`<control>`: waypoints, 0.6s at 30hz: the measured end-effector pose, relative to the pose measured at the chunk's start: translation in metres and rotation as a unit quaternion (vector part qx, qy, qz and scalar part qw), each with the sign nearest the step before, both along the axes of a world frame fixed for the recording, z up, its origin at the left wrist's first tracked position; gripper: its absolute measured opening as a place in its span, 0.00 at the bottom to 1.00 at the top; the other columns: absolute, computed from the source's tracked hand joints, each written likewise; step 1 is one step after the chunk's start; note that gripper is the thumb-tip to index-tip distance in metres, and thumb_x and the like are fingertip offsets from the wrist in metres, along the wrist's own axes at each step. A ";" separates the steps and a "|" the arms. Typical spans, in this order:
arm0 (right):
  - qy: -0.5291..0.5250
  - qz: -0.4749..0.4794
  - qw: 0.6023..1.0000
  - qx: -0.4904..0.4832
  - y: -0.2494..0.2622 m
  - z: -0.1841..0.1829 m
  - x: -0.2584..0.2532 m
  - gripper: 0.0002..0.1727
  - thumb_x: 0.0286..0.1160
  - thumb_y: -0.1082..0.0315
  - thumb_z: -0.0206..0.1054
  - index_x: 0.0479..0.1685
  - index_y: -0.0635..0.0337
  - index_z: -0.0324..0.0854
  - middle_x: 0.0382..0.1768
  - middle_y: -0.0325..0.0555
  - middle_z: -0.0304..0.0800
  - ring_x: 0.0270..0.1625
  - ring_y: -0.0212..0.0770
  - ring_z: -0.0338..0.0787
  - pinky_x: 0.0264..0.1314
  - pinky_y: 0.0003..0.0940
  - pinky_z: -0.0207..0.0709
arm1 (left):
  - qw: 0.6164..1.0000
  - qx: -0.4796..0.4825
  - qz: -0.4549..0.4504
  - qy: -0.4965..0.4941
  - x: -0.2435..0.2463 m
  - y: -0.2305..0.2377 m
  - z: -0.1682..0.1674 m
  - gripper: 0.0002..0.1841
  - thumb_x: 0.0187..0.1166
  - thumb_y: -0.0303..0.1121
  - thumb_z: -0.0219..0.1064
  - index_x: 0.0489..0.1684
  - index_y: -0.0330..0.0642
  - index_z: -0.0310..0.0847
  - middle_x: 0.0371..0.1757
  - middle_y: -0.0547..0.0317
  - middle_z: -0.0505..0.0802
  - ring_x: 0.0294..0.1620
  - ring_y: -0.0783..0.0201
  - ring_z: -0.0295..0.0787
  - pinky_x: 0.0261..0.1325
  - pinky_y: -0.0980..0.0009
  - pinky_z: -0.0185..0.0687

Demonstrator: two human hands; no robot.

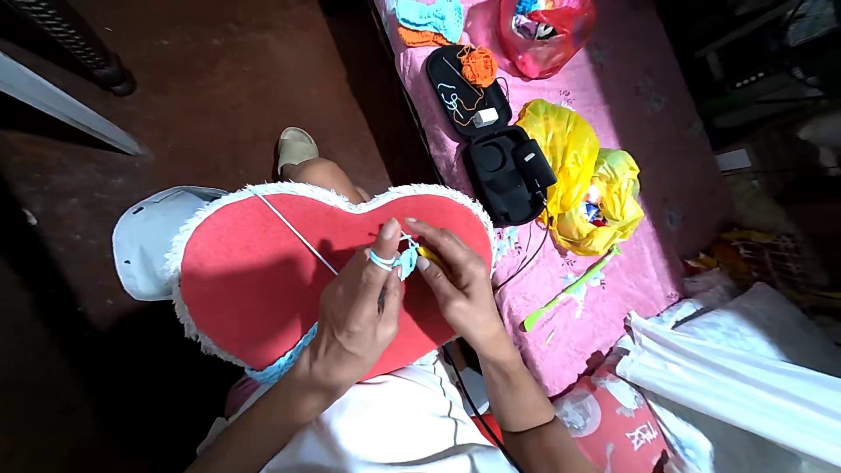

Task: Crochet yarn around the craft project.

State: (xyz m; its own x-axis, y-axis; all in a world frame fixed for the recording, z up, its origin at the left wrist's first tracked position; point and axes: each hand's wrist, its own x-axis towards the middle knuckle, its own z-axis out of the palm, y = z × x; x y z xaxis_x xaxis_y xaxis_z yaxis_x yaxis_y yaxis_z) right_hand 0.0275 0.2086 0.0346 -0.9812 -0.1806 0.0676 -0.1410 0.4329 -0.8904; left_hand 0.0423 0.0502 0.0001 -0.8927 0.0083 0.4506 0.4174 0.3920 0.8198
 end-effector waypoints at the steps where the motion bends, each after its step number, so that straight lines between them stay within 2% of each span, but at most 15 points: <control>1: -0.065 0.017 0.992 -0.104 0.002 0.002 -0.003 0.23 0.81 0.77 0.58 0.74 0.61 0.81 0.51 0.40 0.90 0.36 0.20 0.81 0.40 0.17 0.77 | 0.999 0.026 -0.009 -0.031 0.000 -0.001 0.000 0.34 0.80 0.28 0.64 0.89 0.47 0.58 0.45 0.52 0.92 0.43 0.69 0.89 0.48 0.77 0.83; 3: -0.161 0.040 0.947 -0.275 0.005 0.002 -0.008 0.23 0.80 0.78 0.57 0.73 0.63 0.81 0.44 0.40 0.90 0.28 0.18 0.76 0.29 0.14 0.70 | 0.988 0.089 -0.026 -0.120 -0.001 -0.005 0.005 0.42 0.76 0.28 0.66 0.94 0.48 0.49 0.45 0.63 0.93 0.41 0.78 0.88 0.47 0.83 0.84; 4: -0.188 0.050 0.926 -0.324 0.007 0.000 -0.009 0.22 0.79 0.77 0.58 0.71 0.62 0.82 0.41 0.40 0.90 0.27 0.19 0.76 0.28 0.14 0.69 | 0.977 0.129 -0.035 -0.166 -0.003 -0.007 0.009 0.46 0.73 0.26 0.67 0.95 0.49 0.46 0.44 0.68 0.93 0.40 0.79 0.89 0.45 0.84 0.85; 6: -0.204 0.068 0.907 -0.362 0.011 -0.004 -0.010 0.20 0.79 0.77 0.60 0.68 0.61 0.85 0.40 0.40 0.91 0.27 0.19 0.77 0.29 0.14 0.70 | 0.950 0.201 -0.053 -0.233 -0.007 -0.011 0.016 0.50 0.69 0.24 0.69 0.96 0.54 0.44 0.42 0.70 0.93 0.38 0.77 0.91 0.42 0.82 0.87; 8: -0.202 0.078 0.905 -0.365 0.014 -0.005 -0.010 0.19 0.79 0.77 0.61 0.67 0.60 0.86 0.39 0.40 0.91 0.27 0.18 0.76 0.29 0.14 0.69 | 0.932 0.241 -0.065 -0.262 -0.009 -0.015 0.020 0.51 0.67 0.22 0.70 0.96 0.56 0.45 0.41 0.68 0.94 0.37 0.74 0.92 0.41 0.81 0.87; 11: -0.184 0.078 0.926 -0.321 0.020 -0.004 -0.012 0.18 0.79 0.78 0.60 0.64 0.61 0.87 0.42 0.39 0.92 0.27 0.17 0.75 0.29 0.13 0.69 | 0.928 0.245 -0.069 -0.272 -0.011 -0.015 0.022 0.50 0.66 0.22 0.70 0.96 0.54 0.47 0.41 0.67 0.95 0.36 0.74 0.91 0.38 0.83 0.85; 13: -0.141 0.078 0.956 -0.246 0.024 -0.002 -0.013 0.18 0.77 0.79 0.60 0.62 0.64 0.88 0.44 0.37 0.90 0.30 0.18 0.76 0.32 0.14 0.71 | 0.927 0.246 -0.064 -0.274 -0.012 -0.015 0.023 0.49 0.67 0.21 0.70 0.95 0.52 0.50 0.39 0.67 0.95 0.35 0.75 0.91 0.37 0.84 0.85; 16: -0.076 0.089 0.985 -0.126 0.033 -0.001 -0.018 0.18 0.74 0.80 0.61 0.59 0.63 0.91 0.39 0.36 0.86 0.39 0.23 0.82 0.42 0.16 0.78 | 0.932 0.233 -0.046 -0.275 -0.013 -0.014 0.022 0.47 0.65 0.19 0.70 0.93 0.49 0.55 0.37 0.67 0.95 0.32 0.75 0.90 0.36 0.84 0.84; 18: -0.041 0.105 0.991 -0.065 0.040 -0.004 -0.020 0.18 0.75 0.78 0.62 0.59 0.61 0.92 0.37 0.37 0.85 0.40 0.24 0.82 0.43 0.17 0.79 | 0.936 0.212 -0.038 -0.277 -0.014 -0.012 0.022 0.47 0.66 0.20 0.69 0.93 0.49 0.54 0.37 0.68 0.94 0.31 0.76 0.89 0.34 0.84 0.83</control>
